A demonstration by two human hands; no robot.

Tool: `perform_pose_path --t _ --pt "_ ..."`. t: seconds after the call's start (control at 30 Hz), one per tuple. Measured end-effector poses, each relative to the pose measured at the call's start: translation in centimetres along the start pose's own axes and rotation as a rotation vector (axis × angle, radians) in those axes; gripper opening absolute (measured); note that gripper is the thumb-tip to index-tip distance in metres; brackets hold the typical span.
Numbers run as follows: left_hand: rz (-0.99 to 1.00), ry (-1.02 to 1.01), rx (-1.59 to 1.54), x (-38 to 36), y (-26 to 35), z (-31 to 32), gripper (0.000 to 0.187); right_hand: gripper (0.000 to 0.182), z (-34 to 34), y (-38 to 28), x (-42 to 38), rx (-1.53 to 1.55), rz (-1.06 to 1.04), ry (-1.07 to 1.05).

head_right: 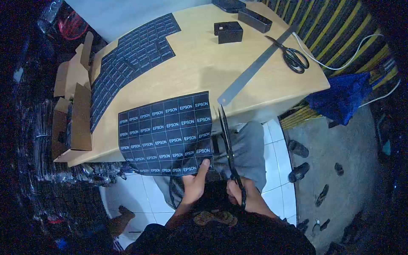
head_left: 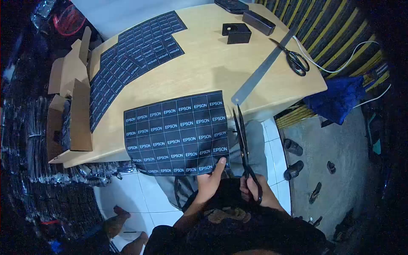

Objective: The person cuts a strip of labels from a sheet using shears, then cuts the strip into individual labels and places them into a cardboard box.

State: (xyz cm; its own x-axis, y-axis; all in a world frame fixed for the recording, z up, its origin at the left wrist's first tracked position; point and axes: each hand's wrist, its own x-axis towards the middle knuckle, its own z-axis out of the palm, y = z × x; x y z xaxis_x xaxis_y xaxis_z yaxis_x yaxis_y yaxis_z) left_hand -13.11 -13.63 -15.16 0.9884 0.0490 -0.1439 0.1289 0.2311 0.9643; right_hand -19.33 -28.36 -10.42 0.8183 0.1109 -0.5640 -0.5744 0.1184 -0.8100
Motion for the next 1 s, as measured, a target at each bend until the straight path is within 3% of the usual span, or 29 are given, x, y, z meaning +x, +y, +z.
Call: perform_pose_path --t 0.1,0.17,0.3,0.37,0.53,0.77,0.83,0.87,1.0 --pt "0.021 -0.017 0.035 0.1 0.8 0.6 0.015 0.038 0.3 0.6 0.1 0.005 -0.009 0.005" --pt "0.060 -0.036 0.084 0.0 0.8 0.5 0.014 0.047 0.9 0.1 0.8 -0.125 -0.051 -0.014" --pt "0.000 -0.087 0.047 -0.4 0.8 -0.1 0.010 0.036 2.4 -0.2 2.7 0.032 -0.141 0.134" --pt "-0.021 -0.162 0.099 -0.3 0.9 -0.5 0.008 0.033 1.5 0.6 3.7 -0.003 -0.091 0.067" --pt "0.113 -0.150 0.193 0.3 0.7 -1.2 0.015 0.025 2.9 -0.6 5.5 0.047 -0.200 0.143" --pt "-0.087 -0.260 0.192 1.4 1.6 -3.0 0.023 0.017 3.2 -1.0 8.3 0.186 -0.256 0.196" --pt "-0.237 -0.178 -0.254 1.4 1.4 -3.7 0.032 0.017 3.2 -0.4 9.6 0.056 -0.503 0.295" --pt "-0.311 -0.117 -0.479 1.7 1.6 -3.9 0.039 0.016 2.8 -0.6 9.6 0.104 -0.417 0.227" --pt "-0.405 0.057 -0.756 3.3 2.8 -4.3 0.037 0.016 2.4 -1.4 9.5 0.027 -0.481 0.237"
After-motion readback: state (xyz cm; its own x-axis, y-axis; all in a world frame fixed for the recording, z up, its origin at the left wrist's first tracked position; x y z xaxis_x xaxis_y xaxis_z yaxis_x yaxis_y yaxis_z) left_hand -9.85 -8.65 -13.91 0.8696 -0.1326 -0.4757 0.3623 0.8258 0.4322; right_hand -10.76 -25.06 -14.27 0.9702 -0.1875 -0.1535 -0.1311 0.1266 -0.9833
